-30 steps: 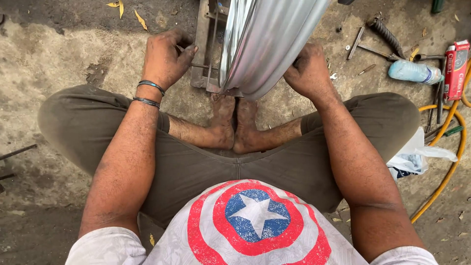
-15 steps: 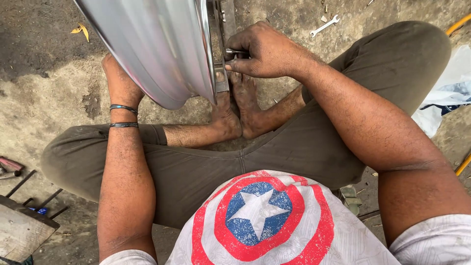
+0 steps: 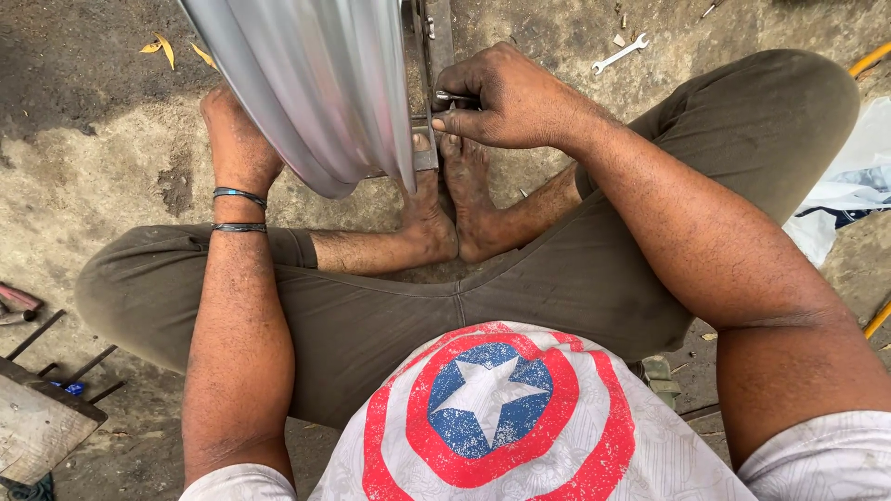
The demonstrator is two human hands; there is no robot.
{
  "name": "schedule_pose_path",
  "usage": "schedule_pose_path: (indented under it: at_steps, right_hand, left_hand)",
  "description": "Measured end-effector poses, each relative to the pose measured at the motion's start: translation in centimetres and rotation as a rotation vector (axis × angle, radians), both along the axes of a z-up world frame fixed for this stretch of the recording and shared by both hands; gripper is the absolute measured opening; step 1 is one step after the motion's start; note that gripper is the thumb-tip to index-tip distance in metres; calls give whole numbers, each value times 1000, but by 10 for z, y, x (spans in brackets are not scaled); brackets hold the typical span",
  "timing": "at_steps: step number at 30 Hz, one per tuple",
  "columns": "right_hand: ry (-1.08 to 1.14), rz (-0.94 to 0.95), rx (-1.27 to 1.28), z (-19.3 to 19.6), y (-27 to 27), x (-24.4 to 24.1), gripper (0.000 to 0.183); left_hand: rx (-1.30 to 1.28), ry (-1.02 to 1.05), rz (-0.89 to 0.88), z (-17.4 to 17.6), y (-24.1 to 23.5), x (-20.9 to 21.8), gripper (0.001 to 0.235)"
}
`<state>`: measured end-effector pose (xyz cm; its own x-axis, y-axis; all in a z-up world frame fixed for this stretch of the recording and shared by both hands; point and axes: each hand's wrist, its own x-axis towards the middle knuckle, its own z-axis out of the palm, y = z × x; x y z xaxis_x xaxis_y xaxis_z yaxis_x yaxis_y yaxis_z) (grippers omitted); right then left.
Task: The person sits on the ground and uses a wrench to tighten the spokes of a bicycle wheel mounted on a truing stand. They rotate the wheel to access different sections and repeatedly adjust the tension on the spokes.
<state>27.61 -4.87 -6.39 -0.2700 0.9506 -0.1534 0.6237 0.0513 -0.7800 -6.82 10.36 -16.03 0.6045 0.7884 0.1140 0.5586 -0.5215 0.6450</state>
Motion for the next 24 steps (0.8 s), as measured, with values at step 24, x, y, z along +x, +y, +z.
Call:
schedule_pose_path:
  at_steps: [24]
  right_hand:
    - [-93,-17,-82,8,1,-9,25]
  left_hand:
    - [-194,-23,51,7,0,2,21]
